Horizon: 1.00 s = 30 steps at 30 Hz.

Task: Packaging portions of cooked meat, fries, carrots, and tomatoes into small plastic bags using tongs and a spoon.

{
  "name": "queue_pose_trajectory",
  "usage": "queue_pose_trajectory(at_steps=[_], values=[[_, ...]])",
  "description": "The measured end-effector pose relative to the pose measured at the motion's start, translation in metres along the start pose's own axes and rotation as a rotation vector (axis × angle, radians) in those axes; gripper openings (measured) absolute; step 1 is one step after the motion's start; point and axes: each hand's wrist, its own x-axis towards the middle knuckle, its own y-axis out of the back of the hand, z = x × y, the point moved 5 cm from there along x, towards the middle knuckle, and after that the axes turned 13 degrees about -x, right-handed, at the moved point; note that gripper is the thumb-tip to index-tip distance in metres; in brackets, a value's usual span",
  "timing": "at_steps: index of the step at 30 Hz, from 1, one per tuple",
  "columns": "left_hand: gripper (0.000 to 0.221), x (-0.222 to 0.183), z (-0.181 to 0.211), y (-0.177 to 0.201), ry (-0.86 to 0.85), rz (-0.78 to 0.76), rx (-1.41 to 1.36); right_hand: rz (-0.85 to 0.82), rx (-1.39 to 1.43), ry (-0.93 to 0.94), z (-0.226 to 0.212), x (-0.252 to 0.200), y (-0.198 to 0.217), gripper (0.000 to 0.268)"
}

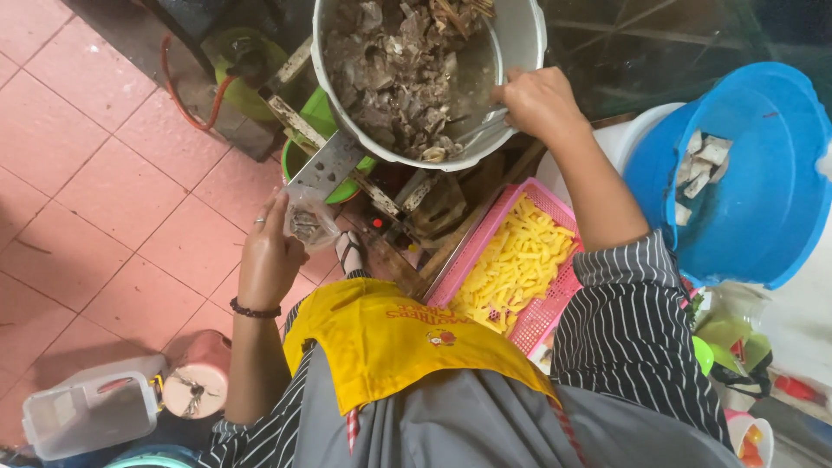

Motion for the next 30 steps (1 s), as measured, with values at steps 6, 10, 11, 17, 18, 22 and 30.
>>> queue_pose_trajectory(at_steps=[6,10,11,17,18,22,30], values=[[0.071,0.001,-0.002,0.004,0.049,-0.004,0.098,0.12,-0.141,-0.092,0.005,-0.007,0.001,0.018],[0.069,0.001,0.0,0.005,0.038,0.015,0.088,0.229,-0.232,-0.093,0.002,-0.002,0.013,0.015],[0.069,0.0,-0.001,0.005,0.019,0.022,0.074,0.276,-0.271,-0.068,0.0,0.0,0.015,0.014],[0.065,0.001,0.01,0.008,0.168,0.005,-0.014,0.363,-0.225,0.017,-0.011,0.013,-0.011,0.01],[0.065,-0.001,0.009,0.008,0.168,0.006,-0.015,0.363,-0.226,0.018,-0.006,0.01,-0.013,0.01],[0.067,-0.004,0.0,0.012,0.069,0.03,0.051,0.203,-0.142,-0.021,0.014,0.002,0.004,0.01],[0.068,-0.003,0.005,0.011,-0.069,0.042,0.084,0.159,-0.135,-0.048,0.022,-0.016,0.043,0.005]])
